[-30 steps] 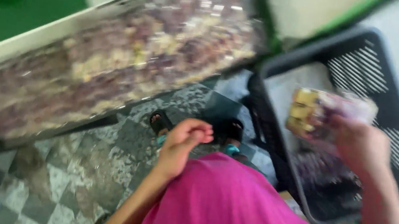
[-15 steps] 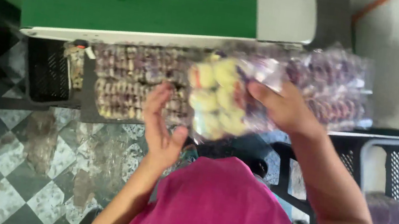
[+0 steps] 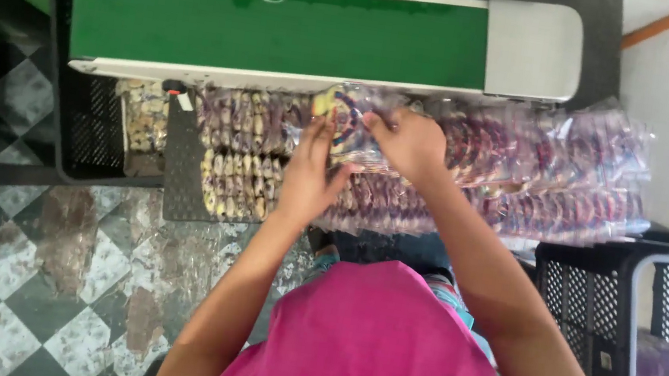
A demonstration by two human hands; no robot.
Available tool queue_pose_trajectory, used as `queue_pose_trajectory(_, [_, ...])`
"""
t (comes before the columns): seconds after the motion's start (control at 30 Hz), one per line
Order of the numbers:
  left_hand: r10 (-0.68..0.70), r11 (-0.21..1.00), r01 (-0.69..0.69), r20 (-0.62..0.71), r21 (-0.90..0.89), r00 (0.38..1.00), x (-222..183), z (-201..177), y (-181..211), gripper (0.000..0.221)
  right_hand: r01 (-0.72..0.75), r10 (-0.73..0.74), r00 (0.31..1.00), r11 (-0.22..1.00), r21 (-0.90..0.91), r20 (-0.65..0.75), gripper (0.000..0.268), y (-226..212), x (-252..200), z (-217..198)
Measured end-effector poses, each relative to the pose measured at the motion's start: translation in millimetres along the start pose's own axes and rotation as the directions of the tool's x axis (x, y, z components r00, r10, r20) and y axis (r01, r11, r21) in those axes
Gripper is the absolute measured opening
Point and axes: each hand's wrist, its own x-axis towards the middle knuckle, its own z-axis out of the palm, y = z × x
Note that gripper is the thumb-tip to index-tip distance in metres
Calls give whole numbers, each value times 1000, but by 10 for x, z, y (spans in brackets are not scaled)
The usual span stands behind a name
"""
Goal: The person places small, round, light-colored snacks into clear plastic bags and feeds them onto a conveyor belt sealing machine. The person repeatedly picks up snacks, places them into bags, and moves the sealed packages along the belt.
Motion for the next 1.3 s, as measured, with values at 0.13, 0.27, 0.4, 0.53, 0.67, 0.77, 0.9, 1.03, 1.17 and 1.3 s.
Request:
queue_pose_trajectory(0.13, [-10, 994, 14, 42, -106, 999, 251, -133, -79, 79, -31, 31, 999, 999, 22, -25, 77, -54, -136, -134])
queue_pose_trajectory(0.27, [-4, 990, 12, 54, -144, 999, 633, -111, -416, 47, 125, -78, 963, 978, 169, -259, 52, 239, -429, -109])
queue_pose_trajectory(0.4, [50, 977, -75, 128, 201, 990, 1011, -88, -733, 34, 335, -176, 833, 915, 226, -524, 28, 695, -837, -40])
queue_pose_trajectory(0.53, [63, 965, -102, 168, 241, 984, 1204, -5, -865, 29, 470, -256, 763, 850, 239, -594, 23, 1031, -1200, -191])
queue_pose_trajectory(0.67, [106, 987, -129, 225, 91, 968, 1310, -163, -725, 13, 457, -243, 790, 845, 276, -563, 10, 1099, -1464, -448])
queue_pose_trajectory(0.77, [49, 991, -11, 280, -134, 959, 1376, -511, -54, 9, 533, -306, 784, 778, 332, -540, 28, 1272, -1416, -593])
queue_pose_trajectory(0.9, [23, 957, 22, 149, -291, 989, 1477, -597, 768, 8, 716, -575, 694, 616, 329, -434, 72, 1179, -1208, -1007])
queue_pose_trajectory(1.03, [-169, 811, 108, -53, -576, 984, 1528, -78, 1561, 14, 687, -587, 715, 486, 540, -381, 110, 1192, -741, -1022])
queue_pose_trajectory(1.17, [-419, 634, 178, -141, -753, 897, 1559, 621, 1929, 23, 564, -194, 821, 126, 816, -537, 16, 1543, -188, -1057])
queue_pose_trajectory(1.3, [-407, 782, 144, -321, -606, 855, 1611, 1059, 2364, 8, 561, -129, 818, -33, 827, -560, 21, 1916, 143, -1228])
